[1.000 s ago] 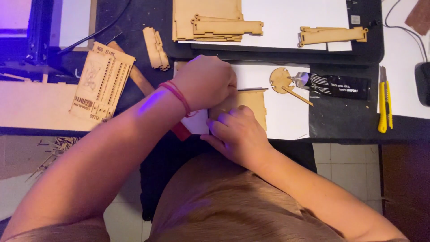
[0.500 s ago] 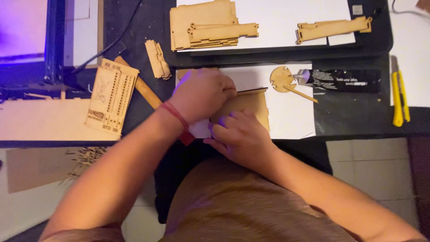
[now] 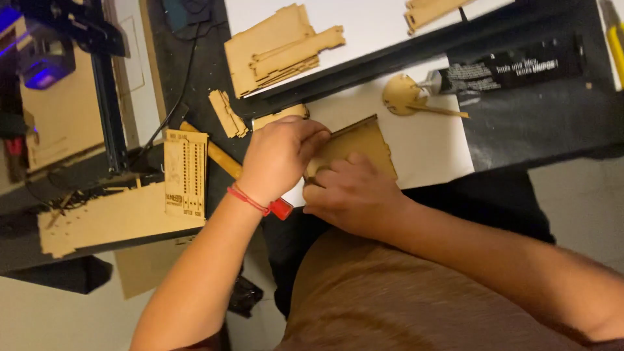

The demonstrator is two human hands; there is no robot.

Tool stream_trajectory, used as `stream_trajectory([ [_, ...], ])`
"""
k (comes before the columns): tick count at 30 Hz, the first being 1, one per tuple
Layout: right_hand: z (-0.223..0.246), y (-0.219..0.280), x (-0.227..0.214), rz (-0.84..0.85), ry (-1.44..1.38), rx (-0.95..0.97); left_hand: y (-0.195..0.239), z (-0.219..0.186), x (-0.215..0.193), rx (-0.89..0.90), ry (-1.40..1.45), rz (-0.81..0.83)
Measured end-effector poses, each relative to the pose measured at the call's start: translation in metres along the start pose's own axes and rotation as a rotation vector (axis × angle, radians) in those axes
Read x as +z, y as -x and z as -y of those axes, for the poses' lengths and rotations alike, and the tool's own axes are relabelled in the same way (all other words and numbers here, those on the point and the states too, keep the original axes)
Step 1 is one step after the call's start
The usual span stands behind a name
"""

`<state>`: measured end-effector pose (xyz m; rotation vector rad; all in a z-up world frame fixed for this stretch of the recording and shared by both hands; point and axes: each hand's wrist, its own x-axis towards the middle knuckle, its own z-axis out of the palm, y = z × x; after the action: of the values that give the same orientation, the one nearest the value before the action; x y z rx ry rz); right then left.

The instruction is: The person assembles a wooden model by applying glue to small laser-cut pieces using a wooden stick. They carefully align and press the glued components together to form a larger structure.

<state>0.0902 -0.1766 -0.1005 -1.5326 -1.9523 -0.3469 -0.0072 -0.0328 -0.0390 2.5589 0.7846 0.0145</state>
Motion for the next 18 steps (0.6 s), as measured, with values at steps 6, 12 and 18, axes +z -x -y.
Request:
stream_trajectory([
  [6, -0.003, 0.011, 0.01, -0.001, 0.046, -0.019, -0.003, 0.0, 0.003, 0.135, -0.05, -0.011],
  [12, -0.003, 0.015, 0.016, -0.058, -0.074, 0.012, 0.0, 0.0, 0.01, 0.081, 0.035, -0.062],
  [18, -0.002, 0.016, 0.024, -0.043, -0.078, 0.034, 0.002, -0.015, 0.007, 0.047, -0.061, -0.092],
])
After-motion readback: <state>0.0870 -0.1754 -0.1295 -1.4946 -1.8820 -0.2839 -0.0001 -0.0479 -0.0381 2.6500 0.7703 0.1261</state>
